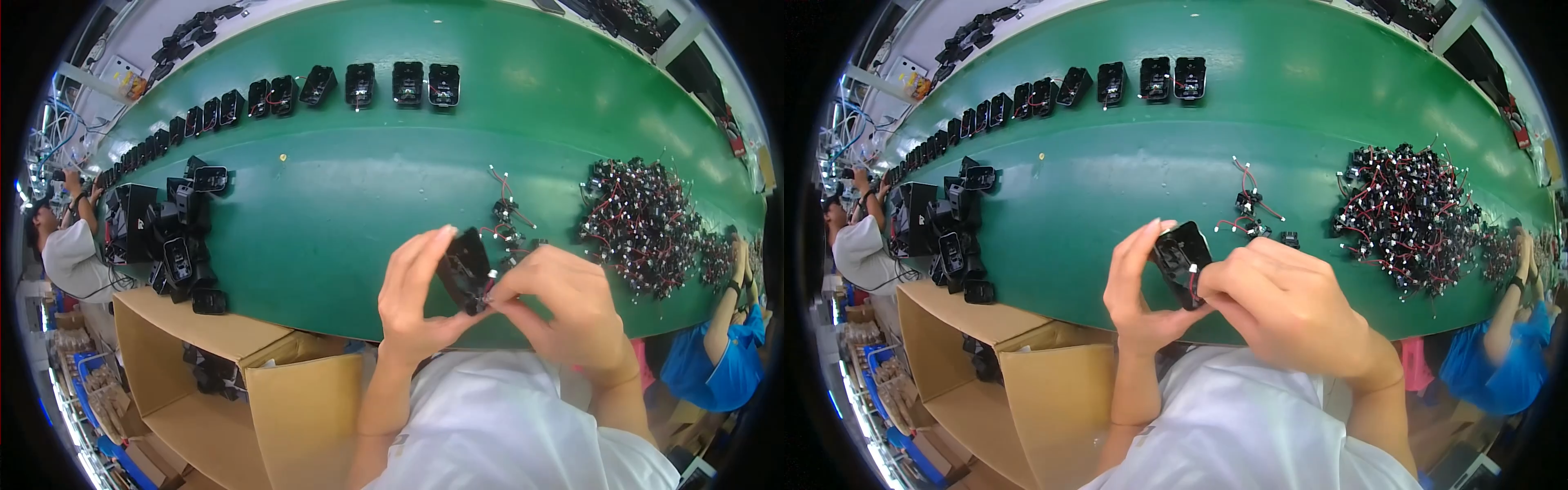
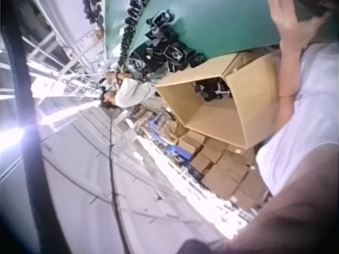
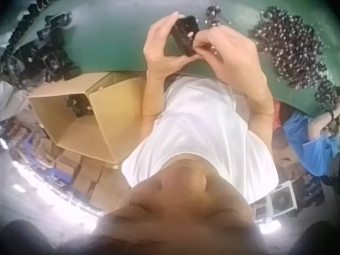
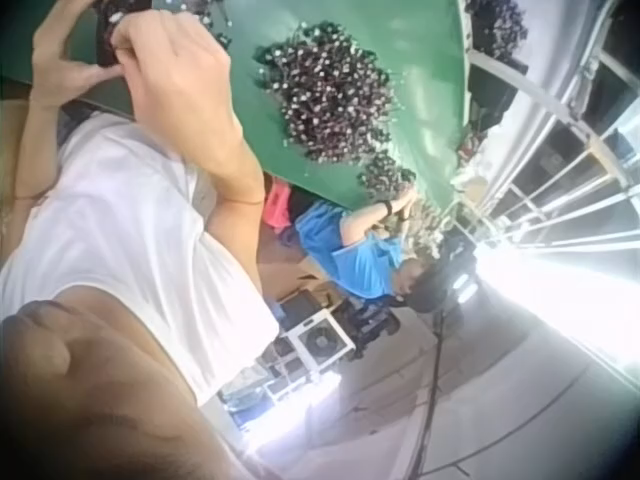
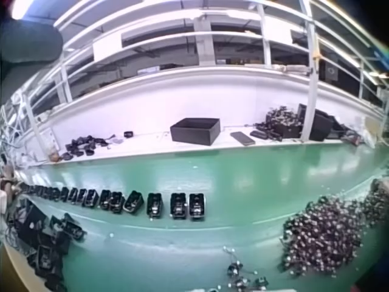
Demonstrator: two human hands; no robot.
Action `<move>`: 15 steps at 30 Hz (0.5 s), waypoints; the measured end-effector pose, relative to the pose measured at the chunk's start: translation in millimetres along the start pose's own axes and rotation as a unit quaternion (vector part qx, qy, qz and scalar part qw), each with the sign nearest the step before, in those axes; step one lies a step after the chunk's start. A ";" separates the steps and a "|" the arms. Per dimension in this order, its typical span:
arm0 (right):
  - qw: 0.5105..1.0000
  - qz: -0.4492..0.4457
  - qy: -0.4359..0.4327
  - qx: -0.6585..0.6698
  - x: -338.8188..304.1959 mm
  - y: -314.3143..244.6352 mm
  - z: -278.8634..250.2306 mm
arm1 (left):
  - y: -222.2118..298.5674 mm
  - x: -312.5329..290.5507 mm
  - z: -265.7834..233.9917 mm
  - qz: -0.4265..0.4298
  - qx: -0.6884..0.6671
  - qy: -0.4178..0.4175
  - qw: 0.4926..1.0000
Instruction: The person assembles small electronic components into plastic housings by hand, taking the components from a cardboard box and inserting them into the housings.
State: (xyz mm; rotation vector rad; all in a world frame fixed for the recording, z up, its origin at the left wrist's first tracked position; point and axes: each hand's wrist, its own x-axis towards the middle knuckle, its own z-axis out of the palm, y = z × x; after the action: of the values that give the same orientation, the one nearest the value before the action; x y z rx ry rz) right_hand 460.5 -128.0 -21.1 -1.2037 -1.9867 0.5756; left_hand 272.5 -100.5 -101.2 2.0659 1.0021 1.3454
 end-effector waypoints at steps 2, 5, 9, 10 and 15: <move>0.996 0.050 0.036 0.068 -2.4 -2.6 -1.4 | -5.1 -1.3 3.1 -0.004 0.007 0.031 0.999; 0.955 0.174 0.080 0.228 -4.3 -4.7 1.2 | -6.3 -0.9 7.4 0.078 0.019 0.106 0.991; 0.882 0.233 0.103 0.396 -14.2 7.6 34.9 | -2.7 -1.5 23.2 0.144 0.079 0.154 0.974; 0.874 0.240 0.123 0.404 -15.4 7.9 39.5 | -2.5 -4.8 22.7 0.144 0.098 0.148 0.973; 0.825 0.274 0.141 0.473 -19.8 11.7 46.4 | -1.7 -11.9 25.9 0.158 0.152 0.142 0.965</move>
State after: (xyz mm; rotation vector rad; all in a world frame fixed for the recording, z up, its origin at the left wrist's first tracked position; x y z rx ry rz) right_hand 436.9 -140.3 -65.5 -1.0727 -0.8259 1.3722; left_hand 292.6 -108.7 -119.7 2.3840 1.0861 1.7851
